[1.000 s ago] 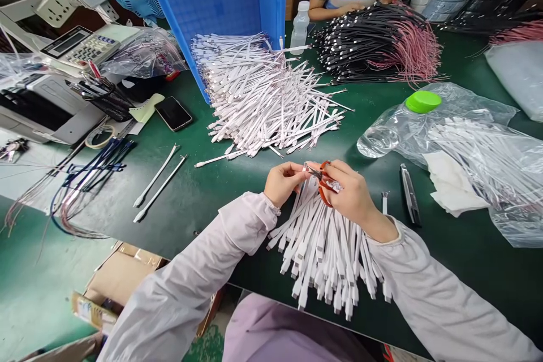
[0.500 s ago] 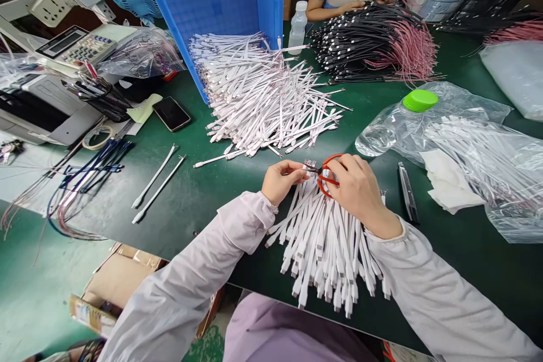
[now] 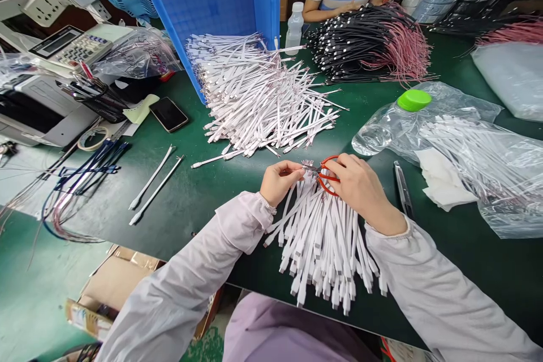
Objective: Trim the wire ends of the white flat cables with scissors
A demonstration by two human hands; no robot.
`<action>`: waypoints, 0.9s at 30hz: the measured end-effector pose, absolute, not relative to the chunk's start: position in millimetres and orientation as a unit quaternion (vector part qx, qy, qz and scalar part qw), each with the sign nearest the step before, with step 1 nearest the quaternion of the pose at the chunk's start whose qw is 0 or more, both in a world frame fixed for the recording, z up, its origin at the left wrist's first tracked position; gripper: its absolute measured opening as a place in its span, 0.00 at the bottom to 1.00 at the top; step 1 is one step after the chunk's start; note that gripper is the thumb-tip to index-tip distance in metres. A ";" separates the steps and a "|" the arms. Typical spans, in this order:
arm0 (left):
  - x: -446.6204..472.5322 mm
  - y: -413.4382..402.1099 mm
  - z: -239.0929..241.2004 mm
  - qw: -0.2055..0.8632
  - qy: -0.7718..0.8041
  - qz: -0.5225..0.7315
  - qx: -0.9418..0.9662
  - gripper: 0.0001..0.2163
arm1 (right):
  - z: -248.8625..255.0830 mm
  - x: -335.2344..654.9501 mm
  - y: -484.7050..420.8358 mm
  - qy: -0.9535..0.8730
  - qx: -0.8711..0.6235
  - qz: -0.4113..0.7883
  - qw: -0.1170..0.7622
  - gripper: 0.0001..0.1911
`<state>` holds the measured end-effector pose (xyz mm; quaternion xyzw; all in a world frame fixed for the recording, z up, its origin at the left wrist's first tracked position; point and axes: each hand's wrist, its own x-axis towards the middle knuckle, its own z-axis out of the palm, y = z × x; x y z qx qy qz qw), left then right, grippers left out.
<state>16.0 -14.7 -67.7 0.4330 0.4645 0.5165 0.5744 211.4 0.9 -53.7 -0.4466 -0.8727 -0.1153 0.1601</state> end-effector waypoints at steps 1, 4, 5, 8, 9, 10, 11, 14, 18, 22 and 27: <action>16.1 -14.9 -67.4 0.575 0.464 0.517 0.432 0.13 | -53.8 211.5 0.8 -0.873 -0.446 -0.117 0.158 0.09; 17.2 -15.4 -65.5 0.576 0.469 0.518 0.425 0.14 | -54.8 211.7 -0.5 -0.870 -0.450 -0.115 0.164 0.07; 17.6 -15.5 -64.8 0.577 0.469 0.518 0.423 0.14 | -55.6 211.7 -1.1 -0.867 -0.454 -0.112 0.171 0.06; 17.7 -14.6 -63.4 0.578 0.469 0.517 0.422 0.14 | -59.1 211.0 -2.2 -0.849 -0.469 -0.099 0.223 0.07; 17.2 -14.1 -63.2 0.573 0.473 0.516 0.426 0.14 | -60.2 210.6 -2.1 -0.841 -0.473 -0.095 0.245 0.08; 16.4 -13.5 -63.1 0.564 0.481 0.514 0.432 0.13 | -61.2 210.1 -1.7 -0.834 -0.474 -0.093 0.266 0.09; 15.5 -13.1 -63.1 0.551 0.493 0.511 0.439 0.13 | -61.9 209.5 -1.2 -0.830 -0.472 -0.094 0.282 0.10; 12.6 -12.4 -62.8 0.511 0.528 0.481 0.477 0.10 | -62.6 208.2 0.7 -0.843 -0.447 -0.110 0.279 0.12; 12.3 -12.8 -63.2 0.518 0.524 0.451 0.504 0.11 | -62.2 207.8 1.5 -0.861 -0.431 -0.130 0.238 0.12; 13.9 -12.6 -65.4 0.561 0.492 0.465 0.477 0.12 | -61.7 208.4 0.9 -0.859 -0.447 -0.139 0.209 0.12; 13.7 -12.6 -67.6 0.561 0.468 0.478 0.488 0.13 | -60.7 209.8 0.8 -0.861 -0.454 -0.133 0.185 0.11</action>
